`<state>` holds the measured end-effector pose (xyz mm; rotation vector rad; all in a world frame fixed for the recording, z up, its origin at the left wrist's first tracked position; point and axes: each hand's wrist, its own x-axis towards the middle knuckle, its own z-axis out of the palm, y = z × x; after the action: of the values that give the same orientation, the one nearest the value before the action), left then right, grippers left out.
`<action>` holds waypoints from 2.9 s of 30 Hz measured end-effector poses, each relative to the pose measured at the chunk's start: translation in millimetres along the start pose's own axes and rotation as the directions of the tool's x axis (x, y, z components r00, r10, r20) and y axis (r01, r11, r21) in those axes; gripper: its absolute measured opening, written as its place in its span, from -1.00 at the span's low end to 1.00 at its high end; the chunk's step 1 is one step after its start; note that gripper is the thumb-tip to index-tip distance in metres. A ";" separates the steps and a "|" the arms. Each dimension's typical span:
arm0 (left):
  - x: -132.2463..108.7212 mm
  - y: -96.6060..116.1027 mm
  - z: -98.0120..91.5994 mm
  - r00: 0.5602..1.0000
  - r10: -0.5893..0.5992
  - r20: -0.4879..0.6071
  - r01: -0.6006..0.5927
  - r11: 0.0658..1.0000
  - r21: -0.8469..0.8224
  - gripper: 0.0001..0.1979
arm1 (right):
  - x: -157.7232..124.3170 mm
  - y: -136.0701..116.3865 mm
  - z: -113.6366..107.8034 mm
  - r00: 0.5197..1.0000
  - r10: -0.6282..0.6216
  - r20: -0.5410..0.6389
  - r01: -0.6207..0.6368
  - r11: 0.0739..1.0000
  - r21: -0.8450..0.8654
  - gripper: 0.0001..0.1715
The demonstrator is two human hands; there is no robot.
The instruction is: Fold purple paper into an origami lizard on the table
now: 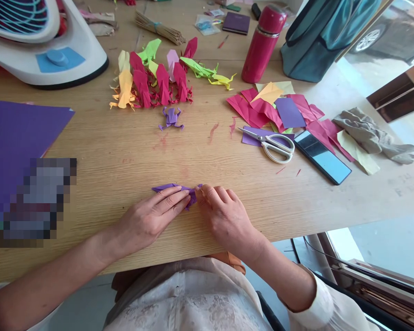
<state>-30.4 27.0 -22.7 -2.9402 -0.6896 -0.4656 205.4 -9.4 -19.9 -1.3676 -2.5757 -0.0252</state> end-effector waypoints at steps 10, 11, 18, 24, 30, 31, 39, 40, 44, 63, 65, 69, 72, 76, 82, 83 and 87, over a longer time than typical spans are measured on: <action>1.3 1.9 -1.0 1.000 -0.013 -0.014 0.013 1.000 0.024 -0.63 | -5.7 5.8 -0.7 0.991 -0.045 -0.126 0.057 0.994 0.093 -0.58; 1.4 2.1 -1.4 1.000 -0.015 -0.007 0.015 1.000 0.023 -0.62 | -7.1 6.5 0.2 0.989 -0.046 -0.138 0.061 0.993 0.103 -0.58; -0.8 1.3 0.4 1.000 -0.020 0.009 0.020 0.999 -0.028 -0.60 | -2.9 8.0 4.1 0.997 -0.038 -0.070 0.045 0.994 0.101 -0.50; -0.8 -0.4 1.0 1.000 -0.019 -0.014 0.018 0.999 -0.028 -0.63 | 8.2 6.4 2.2 0.999 0.001 0.034 -0.002 0.999 0.036 -0.47; 0.9 -0.5 -0.4 0.999 -0.018 -0.030 0.017 1.000 -0.027 -0.64 | 9.7 7.3 0.6 0.999 -0.021 0.045 0.020 0.999 0.027 -0.49; 1.0 -0.3 -0.5 0.999 -0.019 -0.032 0.019 0.999 -0.026 -0.64 | 7.5 8.4 0.7 1.000 -0.023 0.021 0.022 0.999 0.044 -0.49; 0.1 0.5 0.2 0.999 -0.035 -0.026 0.034 0.999 -0.036 -0.64 | -5.0 12.7 1.0 0.998 -0.016 -0.064 0.023 0.992 0.120 -0.50; -0.4 0.3 0.4 0.999 -0.036 -0.020 0.035 0.999 -0.042 -0.63 | -3.8 12.0 1.4 0.998 -0.011 -0.056 0.017 0.993 0.114 -0.51; -2.0 -0.7 0.5 0.999 -0.034 -0.009 0.033 0.998 -0.062 -0.62 | 1.4 10.0 3.5 0.999 0.013 -0.033 -0.010 0.995 0.102 -0.51; 13.7 2.8 -0.5 0.992 -0.114 0.060 0.115 0.993 -0.012 -0.59 | -1.6 11.3 3.7 0.989 0.080 -0.124 -0.049 0.971 0.235 -0.42; 12.5 2.7 0.3 0.993 -0.105 0.045 0.107 0.994 -0.029 -0.60 | -1.8 11.6 4.6 0.990 0.073 -0.121 -0.044 0.973 0.227 -0.42; 10.7 2.6 1.5 0.996 -0.090 0.021 0.091 0.995 -0.040 -0.61 | -1.7 12.0 6.7 0.994 0.045 -0.099 -0.025 0.979 0.200 -0.44; 10.7 2.9 1.3 0.997 -0.072 0.034 0.073 0.997 -0.032 -0.62 | -0.6 11.7 6.9 0.996 0.028 -0.083 -0.012 0.984 0.177 -0.46; 11.1 3.8 -0.4 0.995 -0.073 0.063 0.073 0.997 -0.011 -0.60 | 1.1 11.1 5.6 0.999 0.024 -0.042 -0.018 0.989 0.148 -0.47; 7.6 3.2 -0.9 0.995 -0.060 0.078 0.062 0.997 -0.034 -0.58 | -0.3 12.8 4.6 0.999 0.032 -0.034 -0.024 0.977 0.214 -0.43; 6.7 2.8 -1.1 0.996 -0.053 0.077 0.056 0.998 -0.041 -0.57 | -0.8 13.1 4.5 0.999 0.034 -0.040 -0.024 0.974 0.227 -0.43; 3.6 1.2 -3.0 0.999 -0.024 0.043 0.026 0.998 -0.052 -0.56 | -2.4 14.2 3.6 0.998 0.038 -0.058 -0.022 0.966 0.258 -0.45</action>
<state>-27.6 27.0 -18.7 -3.0015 -0.7305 -0.4316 217.7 -2.8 -25.2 -1.2864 -2.4058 0.2588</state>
